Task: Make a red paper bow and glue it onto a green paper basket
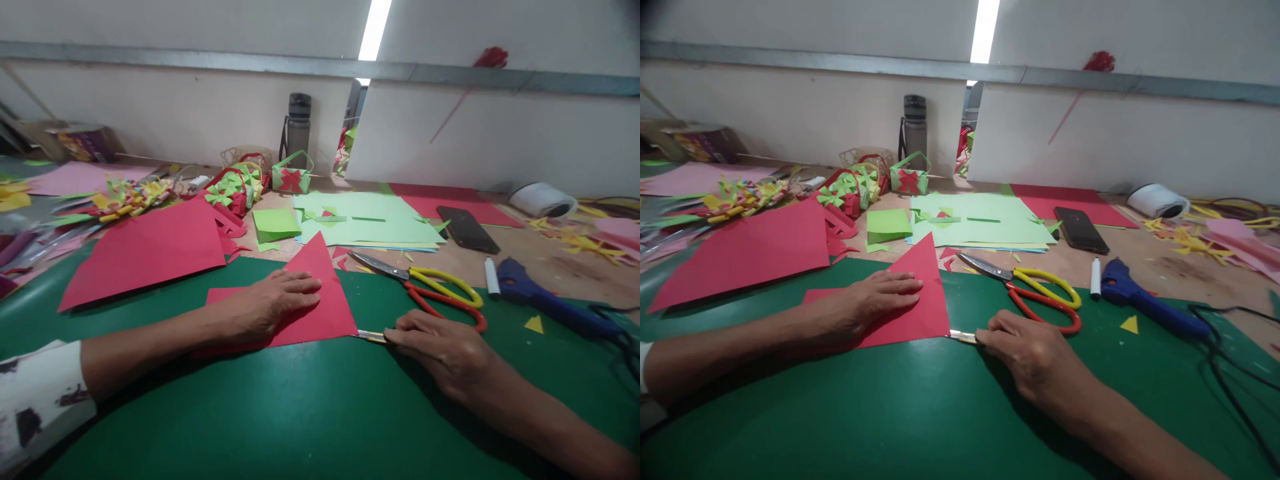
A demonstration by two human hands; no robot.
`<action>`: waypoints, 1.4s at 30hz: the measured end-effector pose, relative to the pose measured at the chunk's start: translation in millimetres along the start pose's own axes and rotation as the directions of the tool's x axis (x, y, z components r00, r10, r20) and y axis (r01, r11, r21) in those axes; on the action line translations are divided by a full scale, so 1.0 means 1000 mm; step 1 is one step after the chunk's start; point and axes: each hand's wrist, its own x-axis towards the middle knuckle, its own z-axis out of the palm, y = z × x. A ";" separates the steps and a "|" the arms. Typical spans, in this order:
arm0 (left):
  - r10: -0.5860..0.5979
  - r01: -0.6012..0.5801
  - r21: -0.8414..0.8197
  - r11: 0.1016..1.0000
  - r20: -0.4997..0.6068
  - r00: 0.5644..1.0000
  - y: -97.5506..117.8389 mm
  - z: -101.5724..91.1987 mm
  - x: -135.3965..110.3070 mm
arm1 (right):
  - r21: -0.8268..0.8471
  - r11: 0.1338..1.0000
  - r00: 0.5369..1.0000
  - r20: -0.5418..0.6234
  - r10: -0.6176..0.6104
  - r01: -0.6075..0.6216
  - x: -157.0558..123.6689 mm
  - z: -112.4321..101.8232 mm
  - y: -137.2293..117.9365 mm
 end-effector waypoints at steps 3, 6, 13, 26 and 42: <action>-0.004 0.003 0.029 1.000 0.013 1.000 -0.002 0.002 0.000 | -0.007 1.000 1.000 0.016 -0.006 0.006 0.001 0.001 -0.004; 0.036 -0.035 0.052 0.998 -0.004 0.999 -0.005 0.004 0.000 | -0.010 1.000 1.000 -0.002 0.003 -0.003 0.002 0.001 -0.007; 0.049 -0.047 0.052 0.998 -0.036 0.998 -0.004 0.004 0.001 | -0.020 0.999 1.000 0.003 0.025 -0.025 0.005 0.007 -0.013; 0.031 -0.030 0.021 0.999 -0.033 0.999 -0.002 0.003 0.001 | 0.010 0.997 0.996 0.050 0.071 -0.071 0.011 0.015 -0.020; 0.037 -0.036 0.018 0.999 -0.038 0.999 -0.005 0.006 0.000 | -0.030 0.999 0.999 -0.008 0.035 -0.035 0.023 0.025 -0.037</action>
